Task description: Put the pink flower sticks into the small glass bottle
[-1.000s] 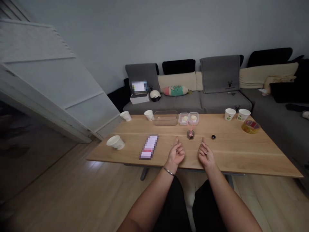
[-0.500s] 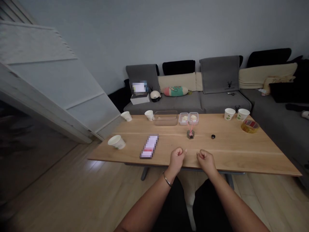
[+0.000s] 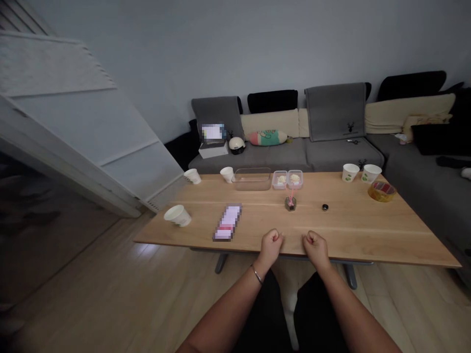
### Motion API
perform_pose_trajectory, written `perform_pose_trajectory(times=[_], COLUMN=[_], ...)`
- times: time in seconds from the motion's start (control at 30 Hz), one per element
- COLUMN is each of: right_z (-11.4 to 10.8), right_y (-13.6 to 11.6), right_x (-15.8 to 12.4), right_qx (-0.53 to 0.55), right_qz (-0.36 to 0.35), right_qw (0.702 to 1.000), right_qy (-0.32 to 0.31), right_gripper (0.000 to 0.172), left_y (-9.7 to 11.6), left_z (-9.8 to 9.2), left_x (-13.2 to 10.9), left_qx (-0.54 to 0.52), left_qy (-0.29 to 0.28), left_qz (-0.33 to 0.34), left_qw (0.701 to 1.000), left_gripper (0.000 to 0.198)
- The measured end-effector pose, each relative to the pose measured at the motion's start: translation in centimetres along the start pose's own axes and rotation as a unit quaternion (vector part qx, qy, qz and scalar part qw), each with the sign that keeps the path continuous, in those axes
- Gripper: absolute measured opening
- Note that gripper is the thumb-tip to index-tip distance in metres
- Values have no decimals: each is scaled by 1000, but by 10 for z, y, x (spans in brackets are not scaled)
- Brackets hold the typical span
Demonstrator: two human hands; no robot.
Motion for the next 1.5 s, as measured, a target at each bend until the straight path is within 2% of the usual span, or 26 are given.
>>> perform_pose_trajectory(times=[0.17,0.23,0.33,0.4,0.5,0.6,0.67,0.73,0.8,0.87,0.9,1.0,1.07,1.1,1.17,1.23,1.3,1.37,1.5], right_z=[6,12,23,32,47,55,60,66,66,50,35,-37,-90,-109,-133,-141,-139,-131,-121], right_y=[-5,-9,-11,-8,-2,-1,-2,-5,-13,-25,-31,-42,-34,-25,5,41,68,84,98], right_x=[15,38,84,112,139,147,148,150,154,163,169,185,193,196,195,181,162,149,138], right_qx=[-41,-36,-51,-83,-146,-193,-202,-194,-172,-142,-125,-91,-143,-185,-278,-345,-377,-396,-428], right_qz=[-10,-13,-1,21,47,44,43,41,22,-6,-21,-56,-40,-15,66,159,218,235,217], right_qw=[999,999,999,996,986,978,976,978,983,989,992,991,983,979,958,917,880,861,846], right_qy=[-13,-21,-19,-28,-60,-66,-64,-71,-67,-35,-9,80,106,80,-15,-124,-191,-216,-233], right_gripper=[38,33,49,55,53,46,33,19,19,25,28,34,32,28,21,17,17,19,15], left_y=[-5,-8,-7,-3,6,19,25,30,32,31,31,29,29,29,29,28,27,27,26], left_z=[1,2,3,3,6,10,16,23,29,32,33,32,32,32,33,34,34,35,35], left_x=[2,2,7,15,36,62,77,88,94,97,97,96,96,96,97,98,99,100,101], left_qx=[11,17,27,31,42,103,163,203,219,226,228,234,239,241,244,250,257,262,264], left_qy=[-2,-5,-9,-7,3,26,34,36,29,24,24,31,32,33,37,42,43,40,33], left_qz=[-7,-16,-25,-24,-11,18,33,38,37,31,28,22,24,26,31,32,29,27,24], left_qw=[1000,1000,999,999,999,994,986,978,975,973,973,971,970,970,968,967,965,964,964], left_gripper=[41,39,34,26,12,34,44,44,40,42,44,48,47,46,48,51,54,53,57])
Point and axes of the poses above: each hand's wrist, its own x-axis towards the middle knuckle, its own z-axis out of the palm, y = z × x, the point moved 9 cm from there along x, towards the middle knuckle, and after that the axes turned 7 degrees about -z, right-handed, at the moved point
